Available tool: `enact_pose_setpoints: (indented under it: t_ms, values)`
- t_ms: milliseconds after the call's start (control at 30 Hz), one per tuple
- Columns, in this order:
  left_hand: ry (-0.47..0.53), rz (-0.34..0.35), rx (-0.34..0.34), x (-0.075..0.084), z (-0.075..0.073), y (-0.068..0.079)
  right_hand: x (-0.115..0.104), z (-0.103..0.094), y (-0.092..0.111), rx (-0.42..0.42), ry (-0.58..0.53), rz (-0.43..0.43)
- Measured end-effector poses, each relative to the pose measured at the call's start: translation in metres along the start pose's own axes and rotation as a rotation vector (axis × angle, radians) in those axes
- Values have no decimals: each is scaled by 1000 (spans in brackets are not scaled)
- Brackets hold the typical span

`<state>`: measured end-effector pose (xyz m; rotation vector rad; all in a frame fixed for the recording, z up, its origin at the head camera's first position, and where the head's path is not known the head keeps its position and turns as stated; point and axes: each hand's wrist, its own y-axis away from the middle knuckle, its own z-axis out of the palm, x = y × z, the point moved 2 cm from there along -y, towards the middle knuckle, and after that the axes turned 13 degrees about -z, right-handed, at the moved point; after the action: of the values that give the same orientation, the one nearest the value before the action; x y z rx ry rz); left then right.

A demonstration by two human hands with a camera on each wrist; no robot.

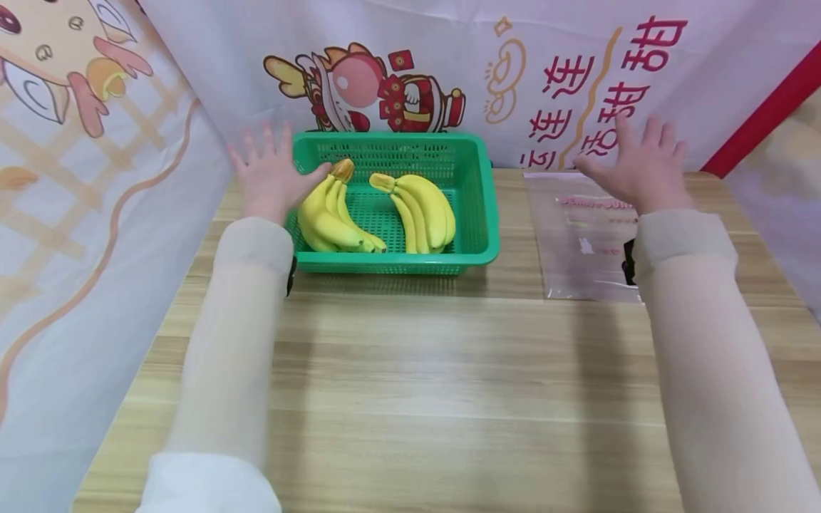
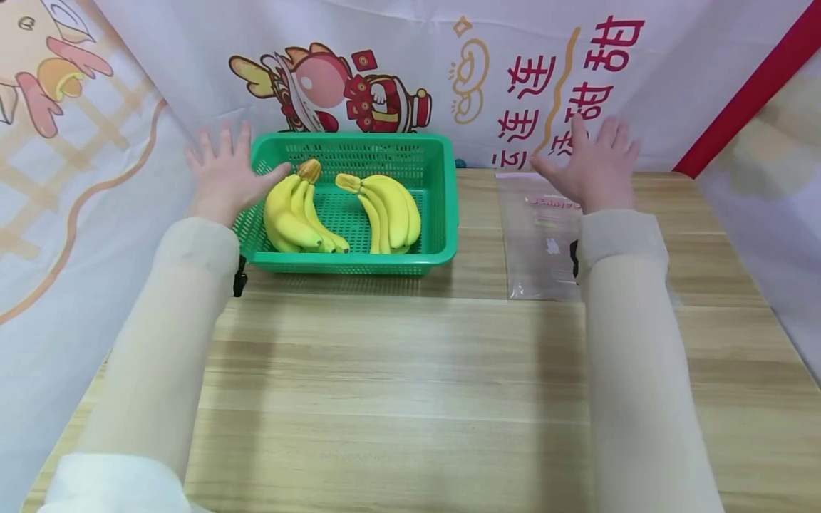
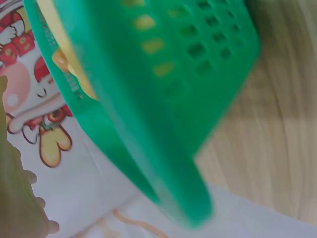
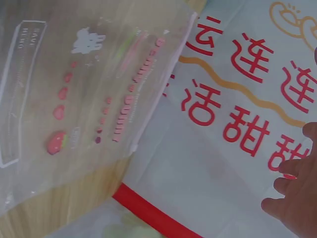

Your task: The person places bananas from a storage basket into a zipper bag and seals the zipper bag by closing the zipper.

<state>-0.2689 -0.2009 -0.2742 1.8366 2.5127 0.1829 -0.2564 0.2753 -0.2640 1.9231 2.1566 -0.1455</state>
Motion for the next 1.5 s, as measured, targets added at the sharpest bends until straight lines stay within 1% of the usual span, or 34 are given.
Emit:
enact_pose_setpoints:
  t_ms: [133,233,300,400,533,667,800,900,1033,1067,1267,1400,1500]
  values:
    - [12,-9,-16,-19,5,-1,11,10,3,-12,-17,4]
    - [35,-7,-22,-34,12,-2,21,19,7,-10,-25,17]
    - [63,-2,-22,-41,17,-1,28,27,10,-8,-39,27]
    - [92,10,-3,-46,25,0,39,39,15,1,-41,36]
    - [110,15,21,-46,33,0,52,58,17,-3,-64,78]
    - [105,2,-3,-43,40,-1,60,78,20,-29,-65,107]
    - [100,-17,-38,-40,47,-1,64,98,25,-40,-37,99]
    - [108,-27,-34,-38,51,1,66,110,28,-2,-43,78]
    - [126,-31,4,-37,52,5,69,117,28,24,-53,49]
    - [131,-33,15,-36,51,6,69,118,28,18,-47,39]
    - [158,-61,53,-37,53,5,70,125,28,-59,-22,12]
    - [162,-75,60,-37,56,3,72,130,28,-99,-27,22]
    - [172,-83,56,-37,57,3,73,132,28,-113,-24,20]
